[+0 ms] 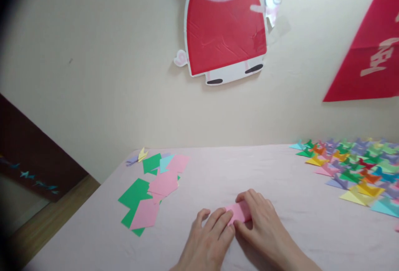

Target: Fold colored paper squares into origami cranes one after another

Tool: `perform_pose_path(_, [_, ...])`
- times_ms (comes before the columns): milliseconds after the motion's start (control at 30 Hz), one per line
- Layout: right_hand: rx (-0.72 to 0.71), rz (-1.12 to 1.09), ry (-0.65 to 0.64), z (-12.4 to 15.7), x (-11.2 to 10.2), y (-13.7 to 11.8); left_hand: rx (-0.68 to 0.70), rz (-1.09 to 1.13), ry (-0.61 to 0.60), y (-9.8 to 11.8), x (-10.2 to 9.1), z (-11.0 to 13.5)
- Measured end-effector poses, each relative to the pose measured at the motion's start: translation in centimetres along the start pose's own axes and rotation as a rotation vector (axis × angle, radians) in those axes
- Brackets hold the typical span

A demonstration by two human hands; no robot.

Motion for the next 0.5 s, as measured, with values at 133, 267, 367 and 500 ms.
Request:
perform_pose_path(133, [0.053, 0.003, -0.020, -0.3, 0.5, 0.5, -0.023, 0.063, -0.046, 0.2, -0.6, -0.2])
perform_pose_path(267, [0.094, -0.016, -0.042, -0.7, 0.7, 0.9, -0.041, 0.104, -0.087, 0.3, -1.3, -0.2])
perform_pose_path(367, [0.104, -0.057, -0.049, -0.6, 0.6, 1.2, -0.055, 0.114, -0.106, 0.3, -1.5, -0.1])
perform_pose_path(500, [0.104, -0.144, -0.065, -0.4, 0.6, 1.8, -0.078, 0.147, -0.120, 0.1, -1.3, 0.2])
Point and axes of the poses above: each hand's wrist, its own z-axis away from the middle knuckle, its own x-axis out of the palm, y = z × x, the point moved 9 cm from there along -z, towards the middle knuckle, and after that the axes turned 8 degrees about -x, right-handed, at the moved point
